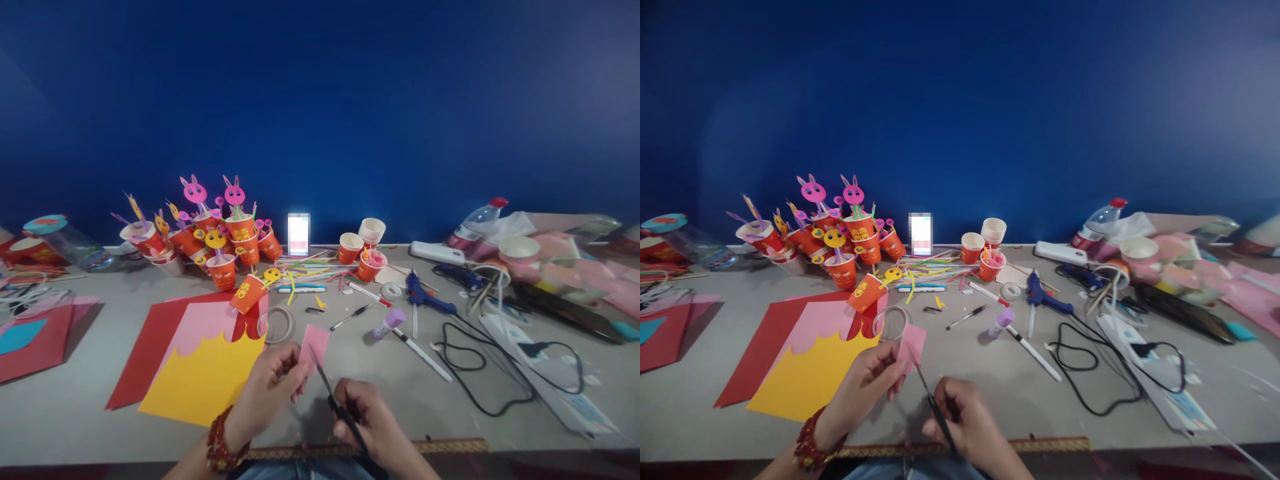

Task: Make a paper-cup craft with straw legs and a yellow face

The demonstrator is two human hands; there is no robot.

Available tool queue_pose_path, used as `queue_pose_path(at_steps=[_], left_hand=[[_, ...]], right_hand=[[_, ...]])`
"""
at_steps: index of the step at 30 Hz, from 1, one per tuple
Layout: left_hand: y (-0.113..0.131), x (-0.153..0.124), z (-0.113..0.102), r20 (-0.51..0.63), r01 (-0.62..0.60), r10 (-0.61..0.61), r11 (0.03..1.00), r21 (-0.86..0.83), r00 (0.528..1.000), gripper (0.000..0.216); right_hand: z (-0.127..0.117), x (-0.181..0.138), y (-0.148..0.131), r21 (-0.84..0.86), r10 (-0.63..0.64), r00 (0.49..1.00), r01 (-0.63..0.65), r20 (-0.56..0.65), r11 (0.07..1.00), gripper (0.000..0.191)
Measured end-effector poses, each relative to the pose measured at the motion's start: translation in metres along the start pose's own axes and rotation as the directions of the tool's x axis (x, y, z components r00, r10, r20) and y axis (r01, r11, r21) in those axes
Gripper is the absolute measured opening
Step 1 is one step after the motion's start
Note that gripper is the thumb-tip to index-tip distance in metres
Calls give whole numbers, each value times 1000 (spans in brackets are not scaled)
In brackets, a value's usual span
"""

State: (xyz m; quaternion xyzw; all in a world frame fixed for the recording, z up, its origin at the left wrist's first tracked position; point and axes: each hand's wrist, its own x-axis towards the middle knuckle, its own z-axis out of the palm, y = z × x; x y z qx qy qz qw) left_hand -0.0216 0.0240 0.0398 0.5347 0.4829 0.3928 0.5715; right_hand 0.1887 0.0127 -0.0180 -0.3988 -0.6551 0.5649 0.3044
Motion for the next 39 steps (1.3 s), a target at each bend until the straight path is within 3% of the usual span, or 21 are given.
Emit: queue_pose_path(at_steps=[39], left_hand=[[4,-5,-12,0,-1,1,1000,30,1000,30]], right_hand=[[-6,-3,2,-95,-41,999,41,2,995,68]])
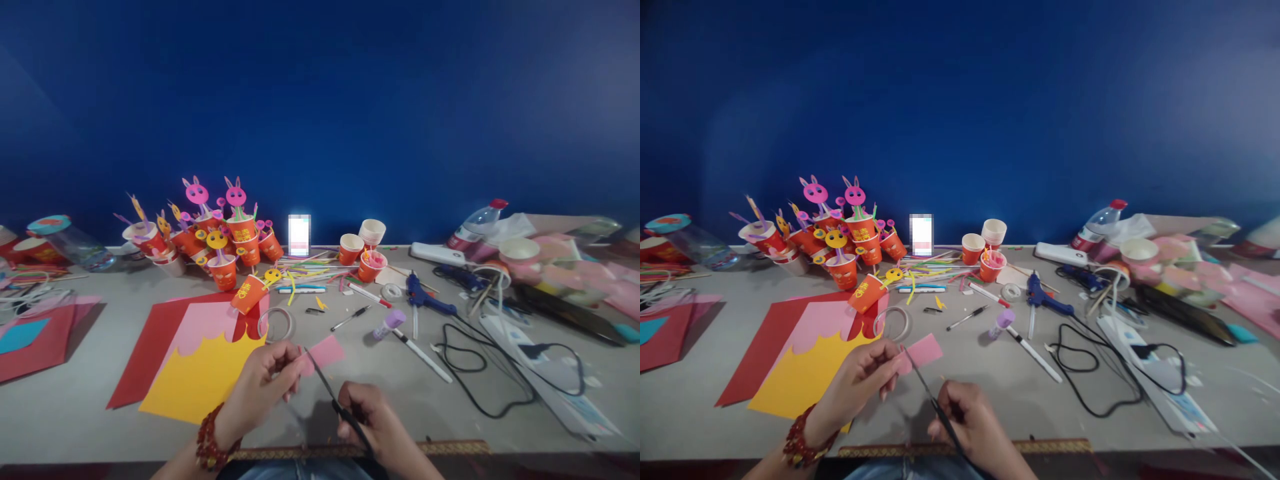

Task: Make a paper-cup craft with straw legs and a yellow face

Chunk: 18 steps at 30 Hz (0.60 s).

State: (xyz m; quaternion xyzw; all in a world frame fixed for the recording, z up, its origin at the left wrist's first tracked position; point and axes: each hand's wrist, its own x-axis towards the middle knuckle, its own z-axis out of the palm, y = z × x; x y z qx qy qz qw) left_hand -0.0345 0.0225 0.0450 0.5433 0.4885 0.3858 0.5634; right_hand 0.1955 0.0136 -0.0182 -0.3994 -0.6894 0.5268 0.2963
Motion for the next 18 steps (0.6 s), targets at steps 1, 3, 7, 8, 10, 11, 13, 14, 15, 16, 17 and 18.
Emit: queue_pose_path(at_steps=[1,3,7,8,10,11,13,14,15,16,17,18], left_hand=[[0,0,-1,4,-2,2,1000,-1,1000,30],[0,0,-1,9,-7,7,1000,4,1000,30],[1,2,-2,-17,-4,4,1000,-3,1000,31],[1,2,-1,-34,1,-2,1000,-15,999,32],[1,2,0,-67,12,-14,999,-36,998,33],[1,3,0,-80,16,-19,999,-42,997,34],[1,3,0,-85,19,-23,999,-41,996,34],[1,2,0,-83,18,-21,999,-36,996,34],[1,2,0,-75,16,-18,999,-30,997,33],[1,2,0,-61,12,-13,1000,-19,998,32],[1,2,0,-44,6,-7,1000,-5,999,31],[1,2,0,-29,1,-1,1000,14,1000,30]], right_hand=[[0,0,1,-1,1,1000,-1,0,1000,68],[1,0,2,-2,2,1000,-3,-5,1000,69],[2,0,1,-7,9,1000,-9,-10,1000,69],[2,0,1,-11,12,1000,-12,-13,1000,69],[3,0,1,-12,13,1000,-13,-19,1000,69],[4,0,1,-7,11,1000,-11,-20,1000,68],[5,0,1,9,7,1000,-7,-21,1000,68],[6,0,1,21,7,1000,-6,-20,1000,68],[6,0,1,37,11,1000,-10,-18,999,69],[7,0,1,54,19,1000,-19,-13,998,69],[7,0,0,72,30,1000,-29,-8,997,69],[7,0,0,88,41,999,-41,-1,995,69]])
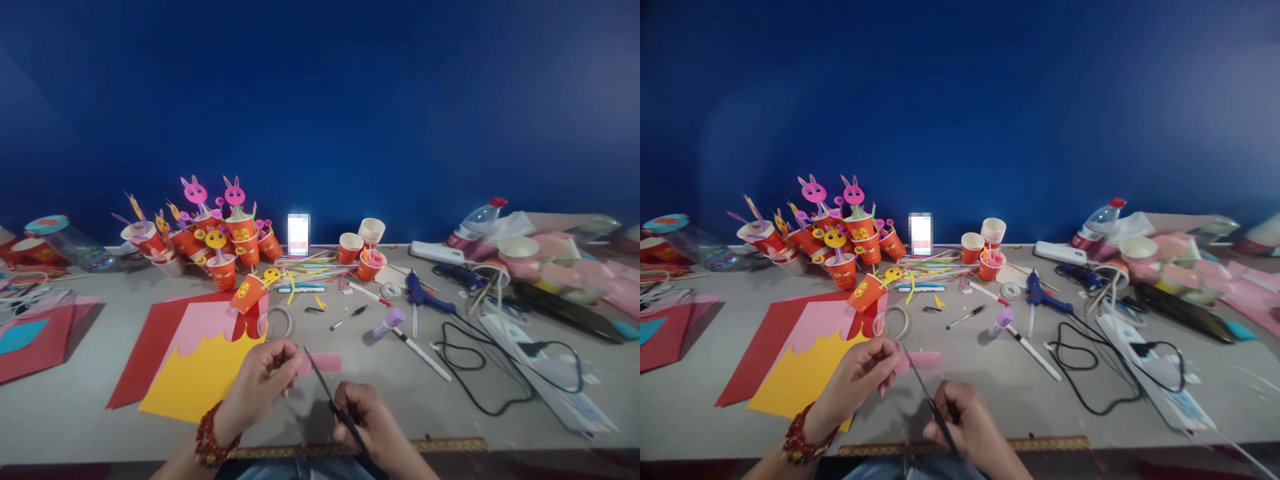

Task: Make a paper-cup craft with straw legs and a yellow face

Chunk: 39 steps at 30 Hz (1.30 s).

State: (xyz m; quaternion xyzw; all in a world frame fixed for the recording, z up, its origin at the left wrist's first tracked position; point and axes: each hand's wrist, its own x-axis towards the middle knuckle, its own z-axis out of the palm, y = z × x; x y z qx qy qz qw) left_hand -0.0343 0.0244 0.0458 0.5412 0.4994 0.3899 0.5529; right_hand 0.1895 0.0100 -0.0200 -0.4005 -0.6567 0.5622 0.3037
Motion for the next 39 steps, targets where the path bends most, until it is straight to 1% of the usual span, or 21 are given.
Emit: queue_pose_path(at_steps=[3,6,12,22,25,30,35,39], left_hand=[[-1,0,0,22,-11,10,999,49,1000,27],[-3,0,0,17,-4,3,998,57,1000,26],[-4,1,1,-8,-1,1,999,32,1000,28],[-7,5,2,-38,4,-5,1000,-13,999,28],[-5,4,3,-47,9,-10,999,-33,999,29],[0,4,5,-81,1,-5,999,-52,997,30],[0,6,5,-89,-5,-1,998,-65,996,32],[-1,5,6,-93,-23,16,997,-76,996,32]], right_hand=[[0,1,-2,16,12,1000,-12,2,1000,68],[-1,2,-3,23,21,1000,-21,6,1000,68],[0,2,0,-13,-14,1000,14,-6,1000,69],[-1,2,1,-50,-21,1000,21,-13,999,69],[-1,3,2,-46,-21,1000,20,-12,999,70],[-1,3,1,-54,-56,998,55,-22,997,68],[0,2,1,-45,-32,999,31,-27,999,67],[0,2,2,-71,-41,999,39,-32,997,67]])
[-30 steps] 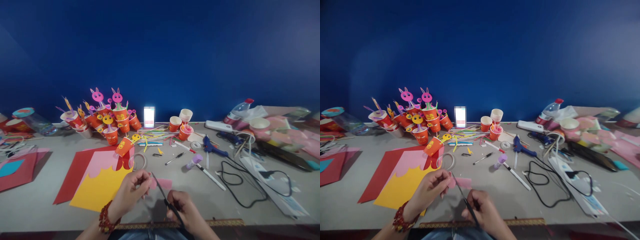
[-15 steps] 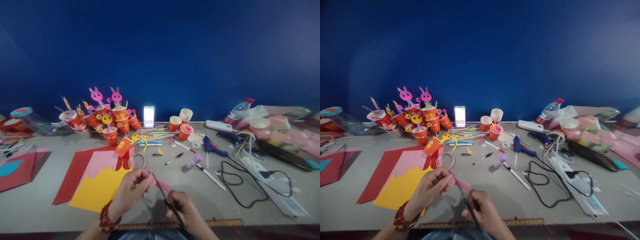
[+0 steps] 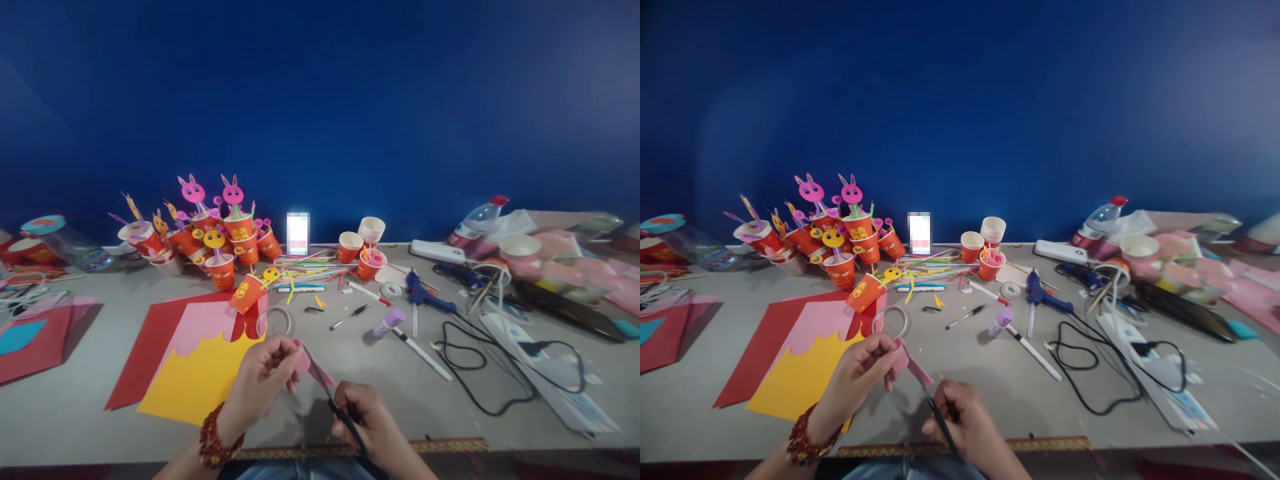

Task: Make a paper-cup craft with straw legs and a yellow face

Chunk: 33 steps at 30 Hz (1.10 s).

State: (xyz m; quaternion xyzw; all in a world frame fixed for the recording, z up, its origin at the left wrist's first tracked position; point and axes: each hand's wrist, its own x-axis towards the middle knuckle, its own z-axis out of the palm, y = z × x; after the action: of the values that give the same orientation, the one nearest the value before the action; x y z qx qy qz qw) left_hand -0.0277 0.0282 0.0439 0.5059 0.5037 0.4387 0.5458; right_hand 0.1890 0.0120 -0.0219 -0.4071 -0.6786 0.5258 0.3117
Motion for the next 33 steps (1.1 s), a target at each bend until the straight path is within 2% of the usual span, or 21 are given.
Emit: queue_pose_path(at_steps=[14,23,29,33], left_hand=[[-5,-6,13,1,-32,33,984,-173,999,27],[-5,-6,16,-12,34,-38,974,-226,999,36],[-7,-4,13,69,96,-82,970,-222,994,38],[-7,-4,13,70,101,-87,969,-225,994,39]], right_hand=[[5,-1,5,59,20,1000,-20,6,998,65],[6,-4,4,26,-2,1000,2,-4,1000,65],[7,0,-3,16,-23,1000,23,-6,1000,68],[6,0,-5,7,-33,999,33,-9,999,68]])
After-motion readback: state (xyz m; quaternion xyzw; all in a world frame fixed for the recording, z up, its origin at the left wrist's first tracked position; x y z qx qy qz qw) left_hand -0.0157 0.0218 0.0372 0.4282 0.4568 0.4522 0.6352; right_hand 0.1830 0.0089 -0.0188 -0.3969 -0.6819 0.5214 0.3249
